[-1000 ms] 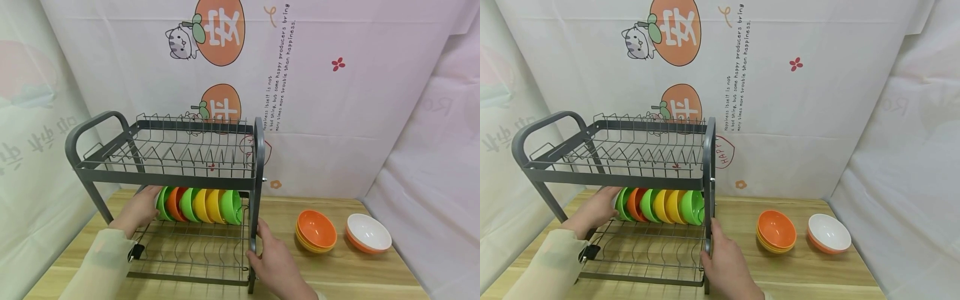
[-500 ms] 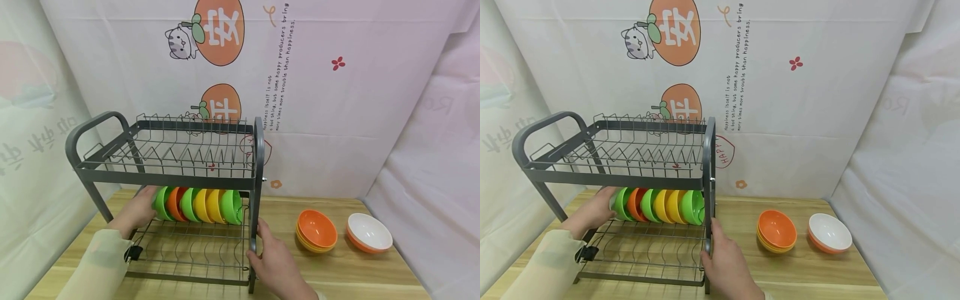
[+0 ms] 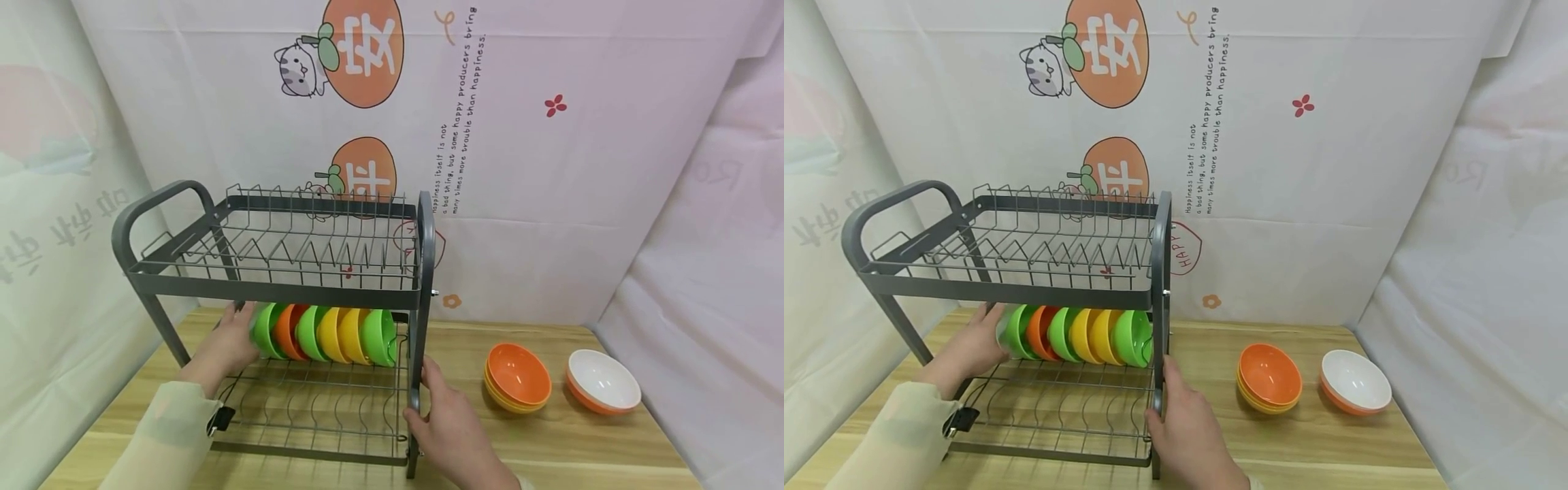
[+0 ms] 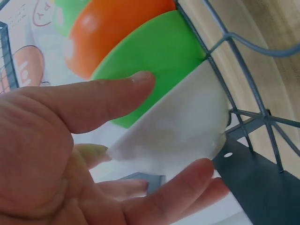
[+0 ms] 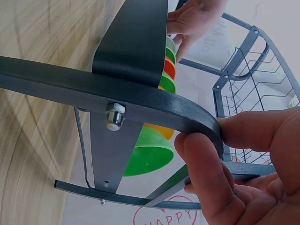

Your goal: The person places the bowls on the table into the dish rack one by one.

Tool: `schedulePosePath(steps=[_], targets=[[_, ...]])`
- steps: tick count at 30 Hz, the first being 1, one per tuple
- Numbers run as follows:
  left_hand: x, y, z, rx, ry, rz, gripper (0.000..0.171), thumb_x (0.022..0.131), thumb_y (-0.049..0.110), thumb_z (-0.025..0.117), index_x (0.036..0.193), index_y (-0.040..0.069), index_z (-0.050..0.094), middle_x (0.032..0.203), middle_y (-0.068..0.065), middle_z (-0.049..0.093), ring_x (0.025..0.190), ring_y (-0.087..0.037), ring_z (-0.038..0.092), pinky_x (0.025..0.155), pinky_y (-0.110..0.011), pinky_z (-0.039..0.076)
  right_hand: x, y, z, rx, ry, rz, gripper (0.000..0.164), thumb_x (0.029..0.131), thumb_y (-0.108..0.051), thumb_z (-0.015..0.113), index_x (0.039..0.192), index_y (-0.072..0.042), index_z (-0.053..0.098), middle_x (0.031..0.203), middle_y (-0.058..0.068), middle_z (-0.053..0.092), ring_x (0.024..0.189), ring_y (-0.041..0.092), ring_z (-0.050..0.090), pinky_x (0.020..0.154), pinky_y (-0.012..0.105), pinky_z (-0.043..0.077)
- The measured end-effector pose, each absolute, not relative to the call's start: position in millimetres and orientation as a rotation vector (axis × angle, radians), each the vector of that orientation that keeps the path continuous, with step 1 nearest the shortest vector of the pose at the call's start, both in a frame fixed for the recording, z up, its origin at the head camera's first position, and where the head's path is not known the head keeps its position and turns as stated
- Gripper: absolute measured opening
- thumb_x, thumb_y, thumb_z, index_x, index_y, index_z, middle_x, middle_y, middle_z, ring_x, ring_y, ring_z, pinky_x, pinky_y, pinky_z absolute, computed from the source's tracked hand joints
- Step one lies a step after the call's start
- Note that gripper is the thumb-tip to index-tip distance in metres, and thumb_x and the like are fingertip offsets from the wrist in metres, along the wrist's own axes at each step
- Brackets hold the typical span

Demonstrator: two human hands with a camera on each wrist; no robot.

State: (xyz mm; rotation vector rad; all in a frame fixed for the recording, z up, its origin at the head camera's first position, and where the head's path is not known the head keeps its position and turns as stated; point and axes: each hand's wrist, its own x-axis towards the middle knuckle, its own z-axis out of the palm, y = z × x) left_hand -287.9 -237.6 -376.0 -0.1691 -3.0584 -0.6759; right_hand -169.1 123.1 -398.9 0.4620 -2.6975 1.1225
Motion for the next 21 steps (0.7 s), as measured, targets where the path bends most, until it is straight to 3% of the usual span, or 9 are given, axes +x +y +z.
schedulePosePath(steps=[4,10,15,21], targets=[[-279.8,-236.6,-373.8,-0.186,-3.055,-0.688,0.090,0.090,0.015,0.064,0.155,-0.008,0.007,0.152,-0.044,0.004,0.133,-0.063,0.020,0.099,-0.073,0.030,-169.4,123.1,-399.9,0.468,-2.685,1.142,0.076,0.088,-0.009,0.075,0.150,-0.007,0.032,0.135,0.025,0.056,0.060,0.003,0.061,0.052,0.021,0.050],[-267.9,-227.3,-370.9,-0.216,-3.051,-0.733,0.109,0.078,0.005,0.077,0.158,-0.002,0.002,0.153,-0.042,0.004,0.125,-0.062,0.036,0.080,-0.058,0.050,-170.0,123.9,-400.0,0.454,-2.698,1.121,0.077,0.088,-0.010,0.075,0.150,-0.006,0.031,0.134,0.026,0.056,0.060,0.004,0.061,0.052,0.021,0.050],[-257.8,-216.5,-363.5,-0.208,-3.066,-0.646,0.111,0.076,0.007,0.081,0.157,-0.004,0.006,0.153,-0.043,0.006,0.122,-0.062,0.039,0.083,-0.061,0.049,-169.8,124.3,-398.7,0.446,-2.717,1.109,0.077,0.088,-0.012,0.075,0.150,-0.003,0.031,0.135,0.025,0.057,0.060,0.003,0.060,0.054,0.021,0.050],[-246.3,-210.2,-358.9,-0.194,-3.070,-0.676,0.108,0.079,0.005,0.080,0.157,-0.004,0.007,0.153,-0.043,0.005,0.115,-0.059,0.048,0.077,-0.058,0.052,-169.6,124.2,-398.4,0.442,-2.727,1.102,0.074,0.088,-0.013,0.075,0.149,-0.002,0.034,0.135,0.024,0.056,0.059,0.002,0.059,0.055,0.022,0.051]])
